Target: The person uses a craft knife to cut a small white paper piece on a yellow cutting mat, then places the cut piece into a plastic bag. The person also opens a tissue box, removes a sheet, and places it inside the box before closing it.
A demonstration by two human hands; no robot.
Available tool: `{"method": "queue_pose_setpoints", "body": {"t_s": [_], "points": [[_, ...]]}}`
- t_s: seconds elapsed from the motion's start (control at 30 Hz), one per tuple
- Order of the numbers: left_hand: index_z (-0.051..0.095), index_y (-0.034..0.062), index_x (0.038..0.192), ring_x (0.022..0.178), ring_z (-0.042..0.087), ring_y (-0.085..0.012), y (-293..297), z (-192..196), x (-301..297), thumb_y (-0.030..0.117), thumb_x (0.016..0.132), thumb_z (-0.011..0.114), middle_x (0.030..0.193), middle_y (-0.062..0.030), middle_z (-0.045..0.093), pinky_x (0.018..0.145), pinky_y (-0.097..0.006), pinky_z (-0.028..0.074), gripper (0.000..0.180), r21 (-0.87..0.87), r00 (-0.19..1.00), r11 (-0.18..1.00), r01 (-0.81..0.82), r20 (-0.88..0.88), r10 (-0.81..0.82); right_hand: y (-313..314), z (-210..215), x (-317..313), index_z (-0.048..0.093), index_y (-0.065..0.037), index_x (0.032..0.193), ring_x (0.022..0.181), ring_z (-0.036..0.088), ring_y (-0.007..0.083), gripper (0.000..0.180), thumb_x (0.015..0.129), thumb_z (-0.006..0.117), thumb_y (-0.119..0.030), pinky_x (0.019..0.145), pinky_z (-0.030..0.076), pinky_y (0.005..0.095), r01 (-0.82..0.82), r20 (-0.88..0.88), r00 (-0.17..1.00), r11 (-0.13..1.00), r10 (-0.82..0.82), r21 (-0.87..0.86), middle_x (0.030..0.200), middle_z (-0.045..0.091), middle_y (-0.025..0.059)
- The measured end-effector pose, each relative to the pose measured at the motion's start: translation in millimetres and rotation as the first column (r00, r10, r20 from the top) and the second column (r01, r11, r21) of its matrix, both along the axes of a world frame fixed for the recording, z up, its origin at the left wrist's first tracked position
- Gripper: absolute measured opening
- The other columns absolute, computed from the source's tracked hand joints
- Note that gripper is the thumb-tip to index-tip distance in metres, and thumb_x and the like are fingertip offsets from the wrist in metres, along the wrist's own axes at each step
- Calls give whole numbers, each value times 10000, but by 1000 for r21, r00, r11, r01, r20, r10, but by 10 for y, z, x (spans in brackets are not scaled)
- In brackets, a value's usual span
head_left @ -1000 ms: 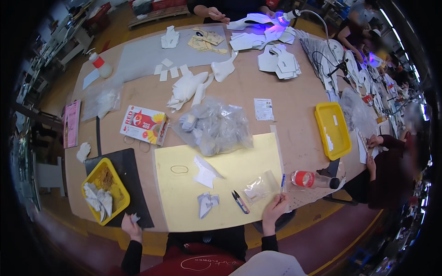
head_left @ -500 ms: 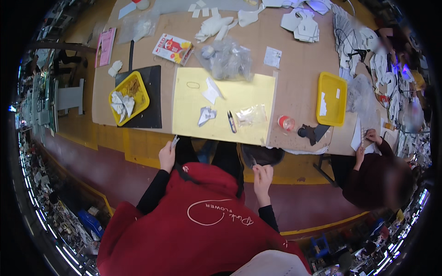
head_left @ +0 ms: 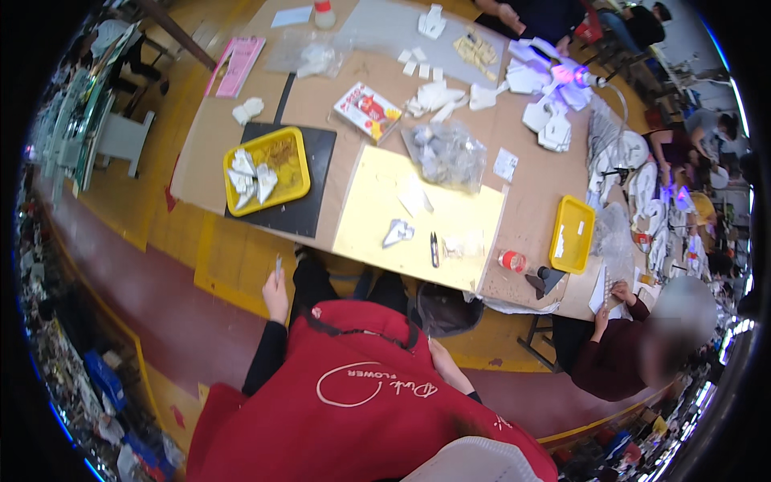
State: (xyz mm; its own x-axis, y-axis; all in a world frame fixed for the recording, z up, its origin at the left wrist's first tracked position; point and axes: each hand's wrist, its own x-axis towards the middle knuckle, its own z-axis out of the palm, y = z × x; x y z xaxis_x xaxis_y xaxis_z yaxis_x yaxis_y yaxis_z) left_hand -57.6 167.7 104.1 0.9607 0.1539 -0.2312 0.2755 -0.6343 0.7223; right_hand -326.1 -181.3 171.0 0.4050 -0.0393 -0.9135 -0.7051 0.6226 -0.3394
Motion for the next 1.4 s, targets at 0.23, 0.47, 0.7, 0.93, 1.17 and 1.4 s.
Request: {"method": "queue_pose_setpoints", "body": {"t_s": [0.23,0.47,0.7,0.93,1.17,1.4], "points": [[509,-18,797,637,402,-139,1420,-348,93,279,1021,536,646,-67,431,576,-355,351,373,-146,985,975,-169,22,174,1001,30,676,577,-47,1346,904,639,103,361,1053,457,-220,784,518,263,-193,101,972,966,213,-173,1101,690,22],[545,-25,823,640,458,-150,2870,-290,852,293,1028,517,667,-72,498,597,-341,377,380,5,985,987,-161,65,161,1860,445,962,551,-107,1397,940,635,92,373,1042,449,-162,788,523,258,-257,48,964,965,260,-56,1126,679,13],[508,-12,785,605,417,-138,2274,74,2110,309,1031,511,635,-37,462,575,-339,361,405,-174,973,982,72,227,-31,2415,209,992,604,-95,1307,1027,676,325,350,983,491,-169,866,534,403,-480,-57,771,521,634,-706,1123,682,228],[502,8,779,636,392,-100,605,228,2510,279,1027,535,654,16,440,582,-308,349,368,-488,931,804,341,294,-216,2539,293,889,566,-121,1330,997,649,398,392,954,518,-217,847,524,468,-411,-97,777,384,622,-827,1092,659,260],[495,14,763,630,351,-69,-1068,739,2596,267,1018,555,628,9,390,542,-291,295,364,-444,802,669,597,300,-516,1897,505,1060,556,-157,1310,978,626,451,402,915,547,-232,843,511,514,-537,-274,781,379,562,-754,1051,645,269],[539,5,773,581,341,-55,-2512,679,2920,285,1010,575,612,30,407,503,-281,273,369,-511,840,667,542,298,-454,584,262,755,526,-148,1320,948,647,425,420,906,592,-166,785,518,473,-495,-41,785,586,619,-641,914,649,258]]}}
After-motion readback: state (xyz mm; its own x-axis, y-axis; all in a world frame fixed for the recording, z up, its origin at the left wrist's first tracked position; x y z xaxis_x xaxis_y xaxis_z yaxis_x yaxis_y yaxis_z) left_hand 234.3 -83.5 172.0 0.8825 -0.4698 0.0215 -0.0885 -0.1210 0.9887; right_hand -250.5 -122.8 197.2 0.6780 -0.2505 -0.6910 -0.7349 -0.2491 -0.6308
